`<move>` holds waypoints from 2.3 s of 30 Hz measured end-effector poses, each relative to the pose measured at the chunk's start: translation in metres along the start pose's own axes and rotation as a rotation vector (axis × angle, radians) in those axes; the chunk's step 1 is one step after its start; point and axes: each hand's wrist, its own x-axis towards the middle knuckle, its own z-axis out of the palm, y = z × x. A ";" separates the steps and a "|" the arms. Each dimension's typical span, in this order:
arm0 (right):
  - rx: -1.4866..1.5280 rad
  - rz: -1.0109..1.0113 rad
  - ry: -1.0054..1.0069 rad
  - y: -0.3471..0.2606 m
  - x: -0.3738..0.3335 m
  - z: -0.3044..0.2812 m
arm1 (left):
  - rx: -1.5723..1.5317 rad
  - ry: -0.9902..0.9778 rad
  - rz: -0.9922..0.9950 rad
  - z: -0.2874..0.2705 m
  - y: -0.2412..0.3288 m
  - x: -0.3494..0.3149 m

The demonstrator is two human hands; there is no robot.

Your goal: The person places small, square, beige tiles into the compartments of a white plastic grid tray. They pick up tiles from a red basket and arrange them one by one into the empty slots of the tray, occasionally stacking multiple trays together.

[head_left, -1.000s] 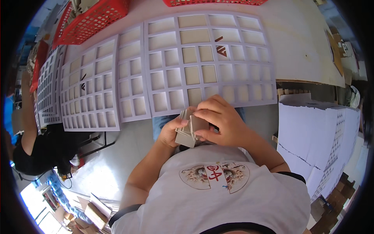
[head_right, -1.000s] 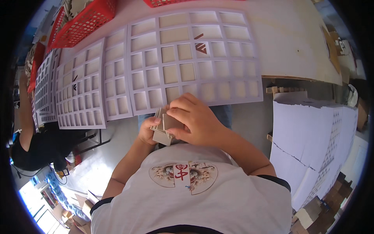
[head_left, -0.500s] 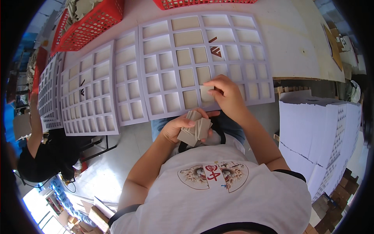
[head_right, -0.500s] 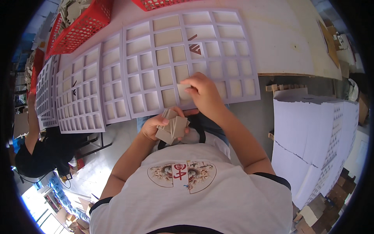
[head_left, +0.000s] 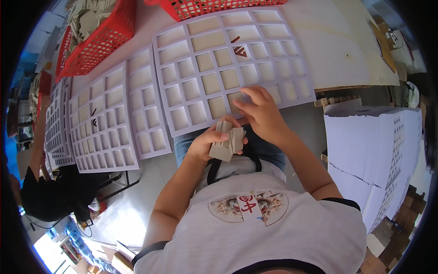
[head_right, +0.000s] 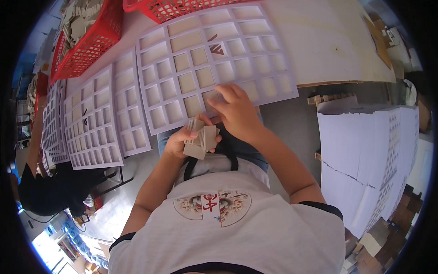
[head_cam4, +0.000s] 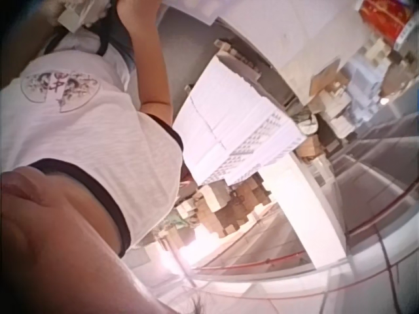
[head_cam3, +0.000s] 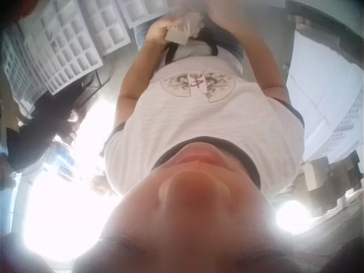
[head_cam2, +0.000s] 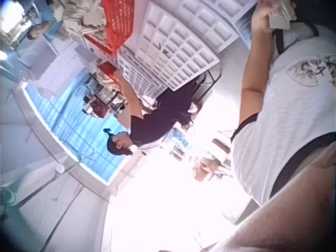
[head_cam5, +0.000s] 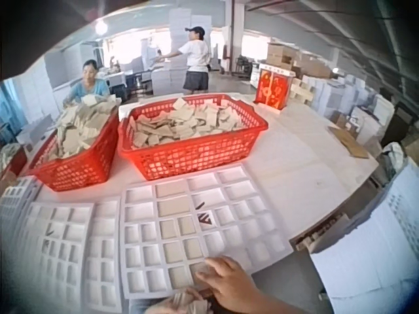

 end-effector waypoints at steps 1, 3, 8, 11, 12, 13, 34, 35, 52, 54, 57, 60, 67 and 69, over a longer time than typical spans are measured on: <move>0.089 0.032 0.048 -0.001 -0.003 -0.003 | -0.022 -0.017 -0.007 0.003 0.000 -0.003; 0.289 0.087 0.038 -0.006 -0.007 -0.014 | -0.072 -0.030 -0.009 0.003 0.000 -0.005; 0.303 0.004 -0.162 -0.041 -0.011 -0.036 | -0.136 0.098 0.014 0.005 -0.005 -0.013; 0.280 0.043 -0.048 -0.045 -0.012 -0.033 | -0.202 0.134 0.068 0.012 -0.008 -0.009; 0.270 0.046 0.010 -0.043 -0.012 -0.033 | -0.236 0.136 0.072 0.015 -0.009 -0.007; 0.328 0.125 0.004 -0.040 -0.013 -0.034 | -0.232 0.108 0.049 0.013 -0.009 -0.005; -0.129 -0.033 -0.037 0.045 0.007 -0.025 | -0.213 0.039 -0.101 0.005 -0.018 0.022; -0.148 -0.035 -0.061 0.045 -0.003 -0.023 | -0.218 0.042 -0.100 0.006 -0.018 0.023; 0.289 0.217 0.144 0.028 -0.032 -0.056 | -0.179 -0.003 -0.179 0.020 -0.023 0.034; 0.368 0.365 0.254 0.059 -0.012 -0.065 | -0.166 0.004 -0.232 0.023 -0.027 0.036; 0.413 0.346 0.073 0.083 0.002 -0.056 | -0.146 0.016 -0.222 0.025 -0.026 0.042; 0.396 0.401 0.046 0.079 0.008 -0.053 | -0.177 0.030 -0.174 0.018 -0.027 0.046; 0.051 0.235 -0.045 0.080 -0.009 -0.047 | -0.183 0.078 -0.149 0.022 -0.026 0.049; -0.168 0.086 0.001 0.073 -0.020 -0.049 | -0.195 0.063 -0.152 0.019 -0.027 0.047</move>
